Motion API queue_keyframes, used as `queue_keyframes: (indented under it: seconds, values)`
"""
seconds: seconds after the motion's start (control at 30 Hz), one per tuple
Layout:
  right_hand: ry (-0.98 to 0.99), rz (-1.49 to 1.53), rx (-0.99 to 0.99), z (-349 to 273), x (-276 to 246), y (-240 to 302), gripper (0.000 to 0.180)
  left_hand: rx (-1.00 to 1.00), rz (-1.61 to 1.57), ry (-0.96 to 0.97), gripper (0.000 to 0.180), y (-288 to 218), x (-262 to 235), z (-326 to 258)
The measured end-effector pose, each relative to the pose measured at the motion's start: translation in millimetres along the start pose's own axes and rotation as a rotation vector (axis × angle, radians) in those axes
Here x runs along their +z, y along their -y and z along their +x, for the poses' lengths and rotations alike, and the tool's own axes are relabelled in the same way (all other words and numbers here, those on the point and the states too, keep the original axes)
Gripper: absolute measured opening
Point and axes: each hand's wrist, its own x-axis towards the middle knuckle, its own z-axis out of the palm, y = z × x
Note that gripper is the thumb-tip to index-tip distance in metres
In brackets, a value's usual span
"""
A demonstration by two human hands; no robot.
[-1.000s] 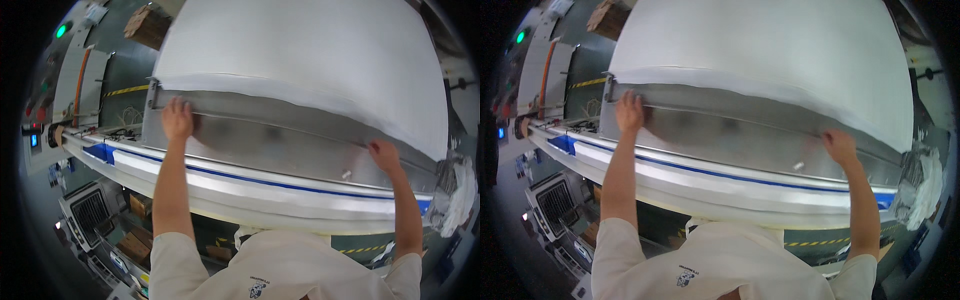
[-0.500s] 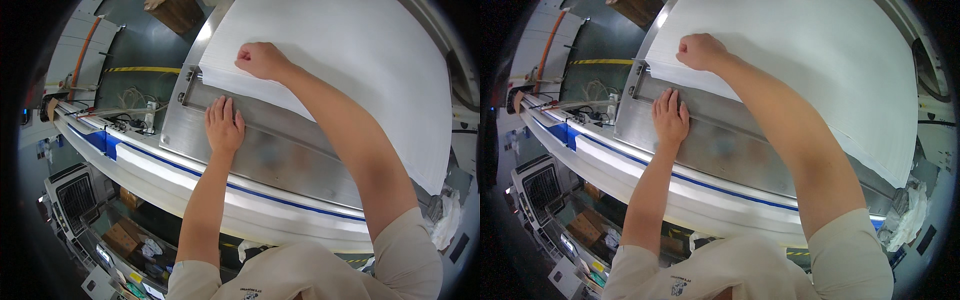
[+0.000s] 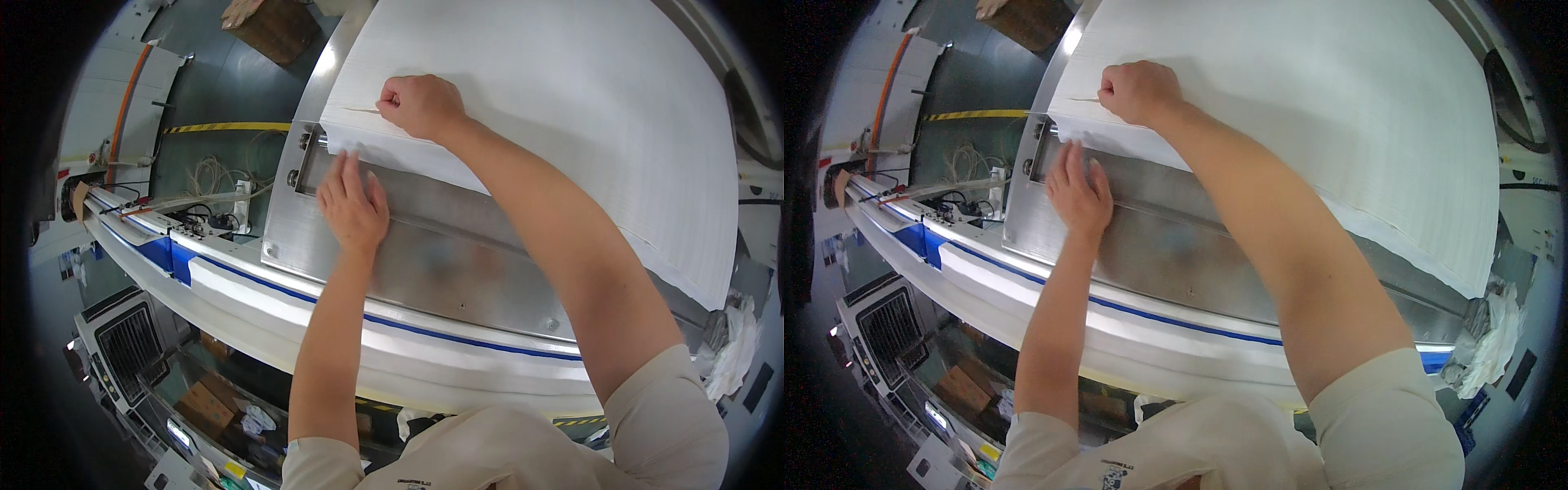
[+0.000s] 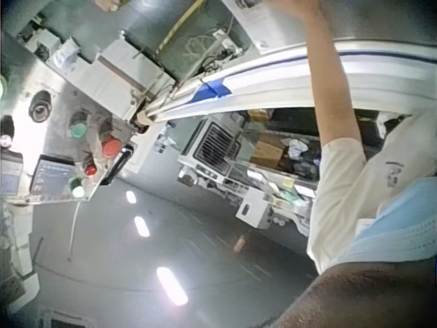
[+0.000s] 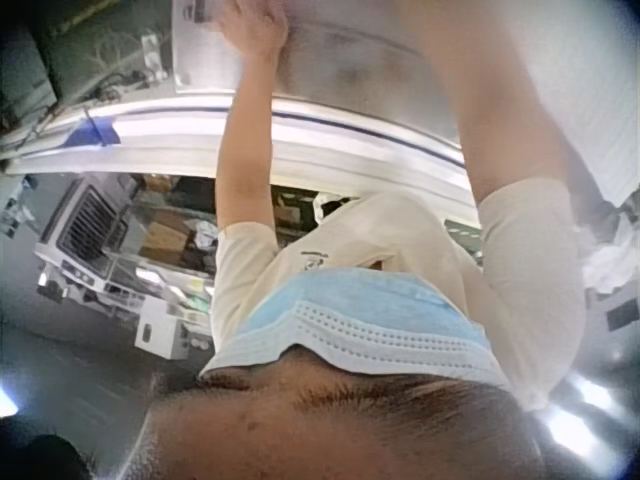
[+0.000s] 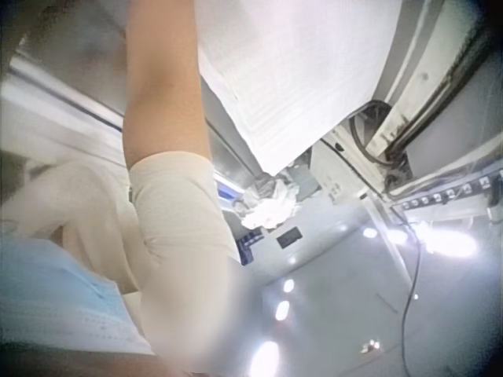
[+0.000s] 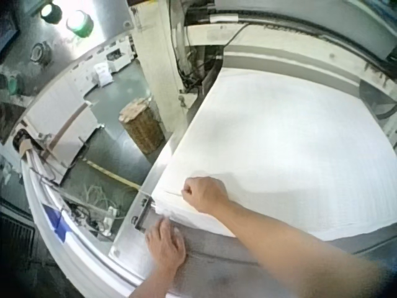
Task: The person repeatedly lifts a large stack of white paper sheets from a metal tray, separates a few sheets from the top, and places them back onto the stack. This action is performed continuously in a repetitive manner.
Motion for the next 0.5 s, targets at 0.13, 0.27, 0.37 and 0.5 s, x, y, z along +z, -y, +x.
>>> queue_keyframes:
  seconds: [0.13,0.27,0.37,0.5]
  values:
    - [-0.037,0.018,-0.032,1.0,0.9,1.0,0.016,0.154,0.092,-0.141,0.040,18.9,4.0,45.1]
    - [-0.059,0.016,-0.037,2.5,0.8,-2.3,0.016,0.236,0.188,-0.059,0.040,28.5,9.1,58.5]
    - [-0.062,0.016,-0.038,3.6,2.4,-3.4,0.016,0.240,0.183,-0.040,0.037,33.5,11.0,56.8]
    - [-0.055,0.021,-0.039,3.1,4.2,-2.5,0.016,0.239,0.196,-0.051,0.032,35.5,5.7,55.3]
